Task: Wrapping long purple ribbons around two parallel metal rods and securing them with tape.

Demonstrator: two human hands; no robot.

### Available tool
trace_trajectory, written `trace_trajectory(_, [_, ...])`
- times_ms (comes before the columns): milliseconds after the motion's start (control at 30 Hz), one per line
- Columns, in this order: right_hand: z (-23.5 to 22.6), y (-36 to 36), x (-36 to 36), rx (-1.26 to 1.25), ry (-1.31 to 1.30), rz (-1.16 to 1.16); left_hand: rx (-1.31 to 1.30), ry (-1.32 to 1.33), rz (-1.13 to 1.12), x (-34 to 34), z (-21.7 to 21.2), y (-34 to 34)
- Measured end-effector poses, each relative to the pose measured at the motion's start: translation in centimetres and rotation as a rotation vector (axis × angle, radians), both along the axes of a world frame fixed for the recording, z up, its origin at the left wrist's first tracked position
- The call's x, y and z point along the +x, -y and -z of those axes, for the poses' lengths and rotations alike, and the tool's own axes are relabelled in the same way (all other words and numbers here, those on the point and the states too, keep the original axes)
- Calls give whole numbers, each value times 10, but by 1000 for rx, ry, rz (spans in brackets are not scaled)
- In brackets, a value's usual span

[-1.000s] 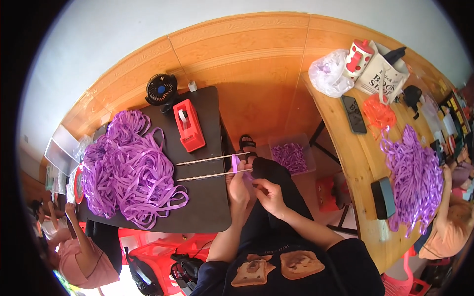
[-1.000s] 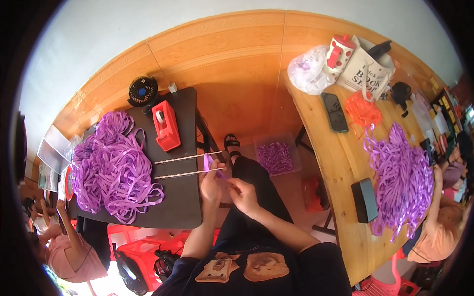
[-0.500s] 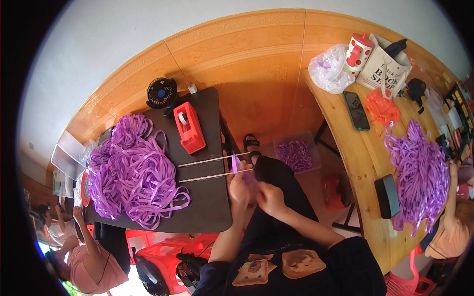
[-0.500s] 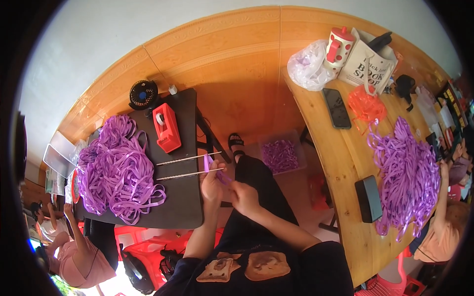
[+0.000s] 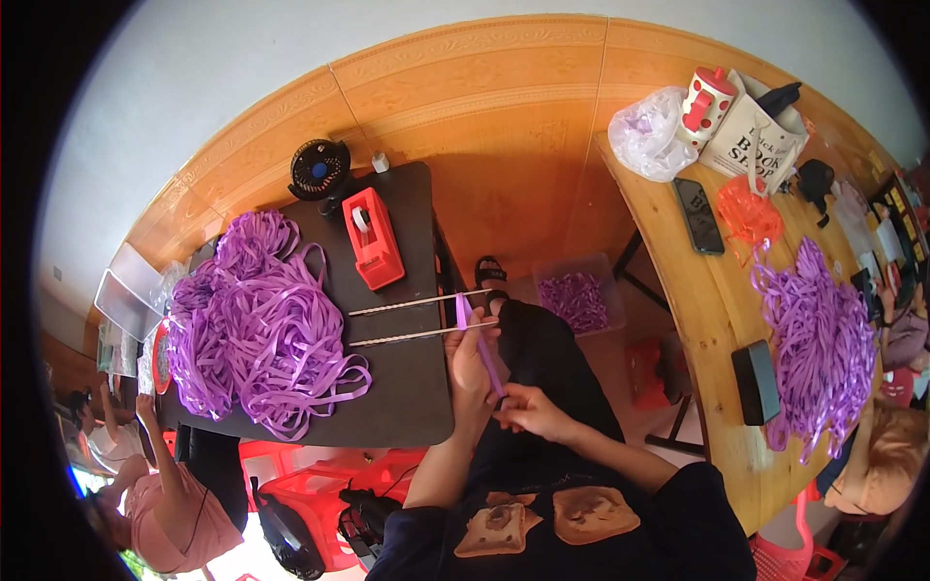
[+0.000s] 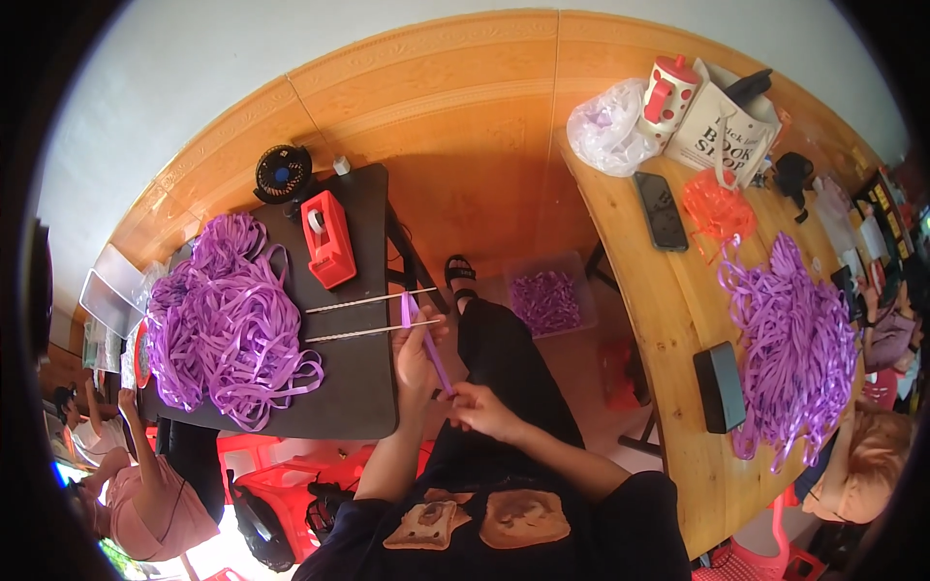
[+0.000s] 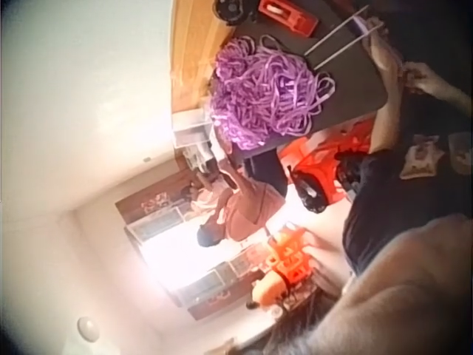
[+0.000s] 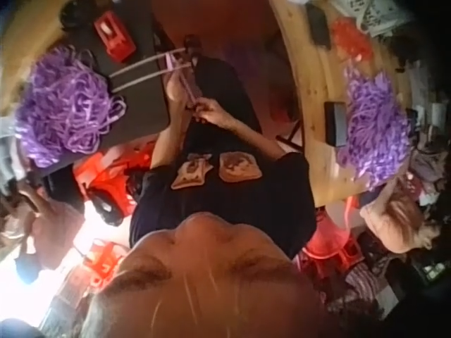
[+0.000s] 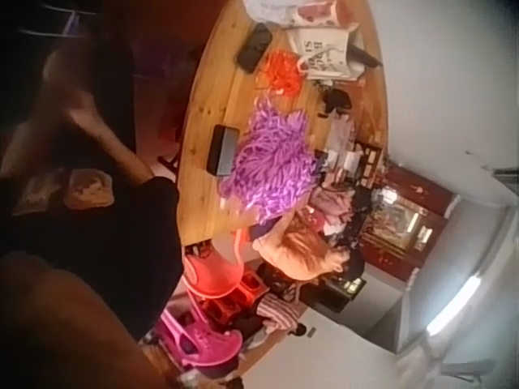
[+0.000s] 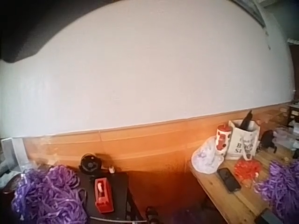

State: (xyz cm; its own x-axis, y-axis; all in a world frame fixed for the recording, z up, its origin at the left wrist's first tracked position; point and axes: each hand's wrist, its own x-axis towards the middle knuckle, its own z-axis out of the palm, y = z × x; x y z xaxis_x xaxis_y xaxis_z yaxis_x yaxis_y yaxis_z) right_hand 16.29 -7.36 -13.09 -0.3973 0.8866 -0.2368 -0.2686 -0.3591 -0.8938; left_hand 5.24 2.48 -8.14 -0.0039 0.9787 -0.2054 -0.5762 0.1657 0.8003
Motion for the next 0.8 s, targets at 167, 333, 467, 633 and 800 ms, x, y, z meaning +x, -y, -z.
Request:
trace_trajectory(167, [6,16,-9,-30,-26,23,3,-102,40,-8,7,31])
trace_trajectory(333, [9,12,-4,37,47,11,45,-265,40,-8,21,42])
trace_trajectory(467, [12,13,-3,30,13,-45,17,-377,-27,-6,25,59])
trace_trajectory(633, [0,20,-7,118,47,-20,-17,-319,-26,-11,23,79])
trace_trajectory(800, [-18,23,-12,129,104,-50,-115,-208,12,-23,26,87])
